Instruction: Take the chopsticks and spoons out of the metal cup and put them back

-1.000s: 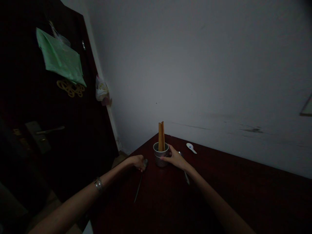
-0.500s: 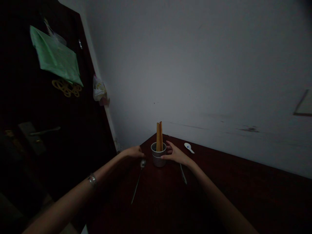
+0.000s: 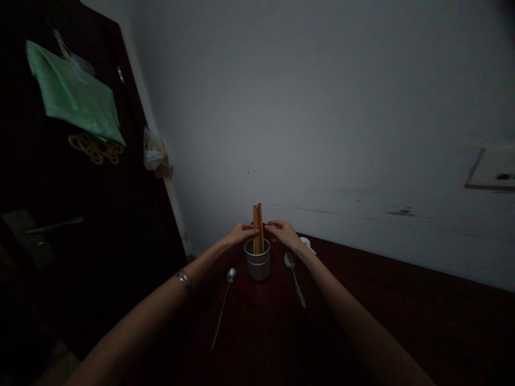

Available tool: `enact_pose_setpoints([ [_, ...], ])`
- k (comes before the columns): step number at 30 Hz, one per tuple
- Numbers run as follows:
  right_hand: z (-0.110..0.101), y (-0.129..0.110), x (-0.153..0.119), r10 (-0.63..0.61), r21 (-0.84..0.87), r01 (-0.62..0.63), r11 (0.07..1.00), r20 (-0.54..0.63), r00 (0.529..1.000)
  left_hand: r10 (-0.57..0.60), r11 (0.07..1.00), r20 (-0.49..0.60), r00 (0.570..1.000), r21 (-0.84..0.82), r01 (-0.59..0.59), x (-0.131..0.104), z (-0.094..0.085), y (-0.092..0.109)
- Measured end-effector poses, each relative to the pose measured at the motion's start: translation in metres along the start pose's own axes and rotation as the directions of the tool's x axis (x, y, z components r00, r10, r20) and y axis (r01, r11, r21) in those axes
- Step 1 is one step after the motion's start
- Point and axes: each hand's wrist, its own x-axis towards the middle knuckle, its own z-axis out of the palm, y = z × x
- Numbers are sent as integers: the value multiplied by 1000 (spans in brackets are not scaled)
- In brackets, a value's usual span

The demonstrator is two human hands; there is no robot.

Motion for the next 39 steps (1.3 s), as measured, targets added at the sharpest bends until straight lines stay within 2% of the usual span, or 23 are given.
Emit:
enact_pose_setpoints([
  [6, 18, 0, 20, -67, -184, 75, 980, 50, 997, -30, 999, -25, 999, -46, 29, 6, -2, -9],
  [11, 21, 4, 26, -135, -305, 127, 944, -5, 991, -32, 992, -35, 999, -127, 27, 7, 2, -8],
  [15, 18, 5, 28, -130, -276, 114, 954, -41, 991, -14, 985, -23, 1000, -174, 10, 6, 4, -2],
  [20, 13, 0, 32, -189, -239, 172, 956, -48, 981, 7, 976, 1, 1000, -220, -7, 7, 4, 9],
  [26, 10, -12, 36, -198, -114, 192, 975, -51, 979, 65, 979, 51, 997, -195, -54, 8, 4, 27],
  [29, 8, -16, 36, -207, -114, 199, 973, -63, 976, 81, 977, 55, 995, -204, -68, 7, 5, 33],
  [35, 5, -16, 37, -260, -203, 244, 948, -58, 964, 67, 985, 1, 998, -160, -66, 8, 4, 31],
  [39, 5, -17, 35, -250, -130, 243, 961, -42, 967, 74, 989, -4, 997, -130, -74, 10, 1, 26],
])
